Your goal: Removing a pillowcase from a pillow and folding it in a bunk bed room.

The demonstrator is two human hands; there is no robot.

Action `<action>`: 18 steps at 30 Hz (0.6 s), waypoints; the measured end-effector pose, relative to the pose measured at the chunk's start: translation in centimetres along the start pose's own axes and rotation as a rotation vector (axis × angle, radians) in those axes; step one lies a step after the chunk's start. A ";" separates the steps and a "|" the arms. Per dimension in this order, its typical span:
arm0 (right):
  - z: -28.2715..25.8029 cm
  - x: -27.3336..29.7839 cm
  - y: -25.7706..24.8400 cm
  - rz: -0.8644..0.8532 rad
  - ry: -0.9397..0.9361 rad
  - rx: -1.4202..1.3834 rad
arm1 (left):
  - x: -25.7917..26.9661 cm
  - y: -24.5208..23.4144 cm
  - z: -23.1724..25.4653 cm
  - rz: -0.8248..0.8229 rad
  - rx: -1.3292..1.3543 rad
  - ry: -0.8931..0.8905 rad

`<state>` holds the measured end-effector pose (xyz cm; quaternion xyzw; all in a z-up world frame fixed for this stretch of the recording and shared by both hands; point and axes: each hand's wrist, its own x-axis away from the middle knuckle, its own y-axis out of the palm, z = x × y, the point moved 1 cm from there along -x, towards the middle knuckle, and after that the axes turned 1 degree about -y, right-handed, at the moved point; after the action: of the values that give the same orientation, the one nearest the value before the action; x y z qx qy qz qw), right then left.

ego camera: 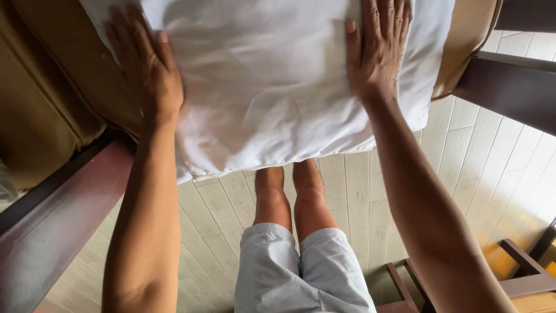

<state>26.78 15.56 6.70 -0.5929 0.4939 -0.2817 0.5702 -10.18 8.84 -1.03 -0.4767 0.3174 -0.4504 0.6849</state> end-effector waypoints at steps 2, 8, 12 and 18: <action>0.4 1.7 0.5 0.034 0.015 -0.009 | 3.0 -1.0 0.5 0.023 0.101 -0.002; -6.7 10.2 1.7 -0.040 -0.067 -0.238 | 15.5 -0.7 11.4 0.175 0.242 0.231; -2.2 12.7 4.4 -0.117 -0.044 -0.084 | 17.8 5.6 11.1 0.186 0.156 0.245; 8.3 18.0 1.7 -0.126 0.022 0.085 | 18.8 5.6 3.4 0.205 -0.106 -0.059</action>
<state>40.16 2.80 -0.67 -0.5949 0.4493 -0.3443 0.5706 1.88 -6.43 -5.23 -0.4904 0.3676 -0.3463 0.7103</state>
